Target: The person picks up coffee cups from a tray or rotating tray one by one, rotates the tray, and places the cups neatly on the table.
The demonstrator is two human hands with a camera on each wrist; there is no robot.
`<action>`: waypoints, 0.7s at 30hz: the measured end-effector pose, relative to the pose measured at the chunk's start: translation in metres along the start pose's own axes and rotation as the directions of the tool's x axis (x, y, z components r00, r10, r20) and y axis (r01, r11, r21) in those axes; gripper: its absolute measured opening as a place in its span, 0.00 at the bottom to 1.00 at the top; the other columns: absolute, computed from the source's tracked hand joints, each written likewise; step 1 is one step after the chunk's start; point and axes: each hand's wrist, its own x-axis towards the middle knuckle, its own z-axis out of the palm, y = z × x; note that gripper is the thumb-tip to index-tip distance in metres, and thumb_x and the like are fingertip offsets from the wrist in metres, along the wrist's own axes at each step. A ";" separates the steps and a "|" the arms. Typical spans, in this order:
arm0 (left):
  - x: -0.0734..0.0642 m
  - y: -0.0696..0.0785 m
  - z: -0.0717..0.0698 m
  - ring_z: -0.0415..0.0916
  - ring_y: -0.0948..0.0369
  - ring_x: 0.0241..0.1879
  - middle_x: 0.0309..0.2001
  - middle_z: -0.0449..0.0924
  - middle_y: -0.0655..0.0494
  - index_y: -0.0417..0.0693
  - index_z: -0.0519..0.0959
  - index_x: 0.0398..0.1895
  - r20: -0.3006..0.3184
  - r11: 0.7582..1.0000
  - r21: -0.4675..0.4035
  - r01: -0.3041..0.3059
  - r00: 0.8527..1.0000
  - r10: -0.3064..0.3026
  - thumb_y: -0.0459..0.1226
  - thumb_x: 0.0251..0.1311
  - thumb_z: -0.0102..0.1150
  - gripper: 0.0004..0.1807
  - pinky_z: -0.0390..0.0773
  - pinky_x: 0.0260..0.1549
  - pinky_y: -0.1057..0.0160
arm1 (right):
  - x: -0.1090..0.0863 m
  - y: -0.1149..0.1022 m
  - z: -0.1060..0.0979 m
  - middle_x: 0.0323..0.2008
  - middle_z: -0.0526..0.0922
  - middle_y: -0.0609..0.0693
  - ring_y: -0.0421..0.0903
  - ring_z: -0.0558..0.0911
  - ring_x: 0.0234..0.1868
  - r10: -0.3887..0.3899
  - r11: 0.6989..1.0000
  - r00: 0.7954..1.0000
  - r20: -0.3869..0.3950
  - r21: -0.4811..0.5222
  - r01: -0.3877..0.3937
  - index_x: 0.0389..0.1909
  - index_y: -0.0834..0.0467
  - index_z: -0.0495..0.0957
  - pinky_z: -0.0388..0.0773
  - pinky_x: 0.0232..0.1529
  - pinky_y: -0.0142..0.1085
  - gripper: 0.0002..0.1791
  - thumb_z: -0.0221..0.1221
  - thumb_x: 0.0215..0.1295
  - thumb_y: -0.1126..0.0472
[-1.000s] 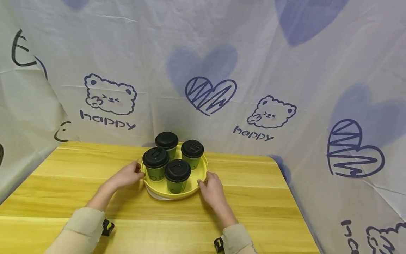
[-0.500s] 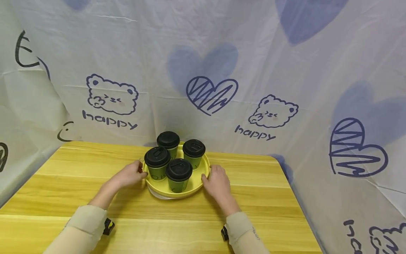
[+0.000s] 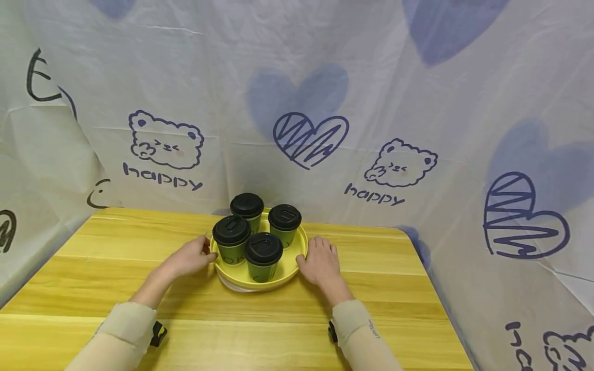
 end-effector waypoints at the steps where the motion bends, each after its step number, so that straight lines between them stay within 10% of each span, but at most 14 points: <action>1: 0.000 -0.001 0.000 0.76 0.51 0.37 0.39 0.78 0.44 0.30 0.73 0.50 -0.004 1.000 -0.002 -0.005 1.000 0.005 0.39 0.68 0.61 0.19 0.82 0.39 0.50 | 0.000 0.001 0.001 0.55 0.75 0.61 0.60 0.71 0.59 0.002 1.000 1.000 0.005 -0.001 -0.002 0.55 0.65 0.74 0.68 0.62 0.56 0.23 0.53 0.73 0.50; 10: 0.002 -0.008 -0.001 0.67 0.30 0.67 0.67 0.65 0.21 0.21 0.60 0.71 -0.070 0.993 -0.083 -0.082 0.995 0.077 0.38 0.66 0.65 0.39 0.68 0.68 0.34 | 0.001 0.003 0.005 0.52 0.74 0.60 0.60 0.72 0.57 -0.015 1.000 1.000 0.019 0.019 0.015 0.52 0.65 0.74 0.69 0.59 0.55 0.21 0.50 0.74 0.51; 21: 0.003 -0.002 0.000 0.55 0.32 0.75 0.77 0.53 0.28 0.32 0.49 0.80 -0.157 0.959 -0.210 -0.189 0.975 0.158 0.43 0.54 0.79 0.60 0.59 0.72 0.34 | -0.001 0.003 0.007 0.53 0.74 0.61 0.60 0.72 0.57 -0.006 0.999 0.999 0.033 0.034 0.005 0.55 0.67 0.73 0.69 0.60 0.56 0.23 0.49 0.74 0.51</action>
